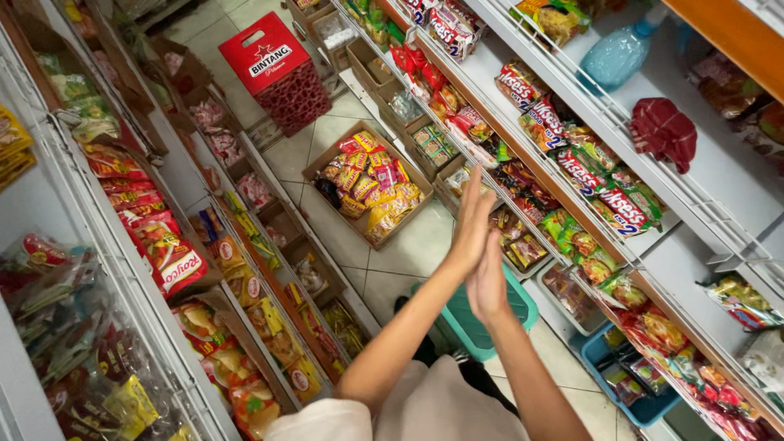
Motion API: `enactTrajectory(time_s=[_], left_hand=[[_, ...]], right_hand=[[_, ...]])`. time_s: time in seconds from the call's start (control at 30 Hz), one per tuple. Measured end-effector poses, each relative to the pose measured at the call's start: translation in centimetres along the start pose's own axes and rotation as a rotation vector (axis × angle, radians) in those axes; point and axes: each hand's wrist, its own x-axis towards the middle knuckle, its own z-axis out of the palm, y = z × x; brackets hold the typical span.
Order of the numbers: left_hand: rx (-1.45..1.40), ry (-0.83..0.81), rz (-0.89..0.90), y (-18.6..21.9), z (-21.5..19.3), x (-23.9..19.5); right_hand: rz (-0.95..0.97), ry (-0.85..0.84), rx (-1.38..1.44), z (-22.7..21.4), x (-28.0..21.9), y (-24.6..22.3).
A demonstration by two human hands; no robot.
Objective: The person adjusts noodle packages on a shelf, then uses a spray bottle and a cloth to wipe the shelves and the packages.
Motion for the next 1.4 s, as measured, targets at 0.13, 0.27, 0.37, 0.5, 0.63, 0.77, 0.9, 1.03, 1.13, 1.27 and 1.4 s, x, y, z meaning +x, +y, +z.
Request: enactTrajectory(time_s=[0.13, 0.27, 0.37, 0.5, 0.63, 0.77, 0.9, 1.03, 1.13, 1.27, 1.4], left_hand=[[-0.143, -0.038, -0.088, 0.3, 1.1, 1.4], [-0.314, -0.158, -0.168, 0.7, 2.5, -0.9], [-0.316, -0.252, -0.193, 0.4, 2.2, -3.0], [-0.395, -0.327, -0.240, -0.9, 2.7, -2.9], [-0.343, -0.286, -0.183, -2.5, 4.7, -0.7], [-0.407, -0.370, -0.209, -2.3, 5.0, 4.4], [-0.403, -0.510, -0.170, -1.3, 3.0, 9.2], [-0.293, -0.571, -0.055, -0.1, 2.1, 16.8], [-0.050, -0.525, 0.220, -0.4, 3.3, 21.1], [0.501, -0.427, 0.548, 0.9, 8.0, 28.1], [0.647, -0.449, 0.591, 1.0, 13.4, 32.3]], right_hand=[[-0.137, -0.060, -0.257, -1.6, -1.1, 1.6], [-0.278, -0.036, -0.626, -3.7, 1.8, -0.8], [-0.419, -0.012, -0.866, -5.5, 3.0, -3.0], [-0.411, 0.043, -0.915, -7.4, 2.4, -5.0], [-0.342, 0.044, -0.861, -8.2, 0.5, -4.7], [-0.576, 0.133, -1.149, -7.6, 2.7, -4.3], [-0.413, 0.387, -1.196, -6.6, 4.2, -3.5], [-0.598, 0.620, -1.220, -5.4, 8.4, -4.9], [-0.506, 0.763, -1.070, -3.9, 8.2, -3.7], [-0.520, 0.872, -1.118, -2.4, 8.7, -2.2], [-0.314, 0.935, -0.881, -2.3, 8.4, 0.7]])
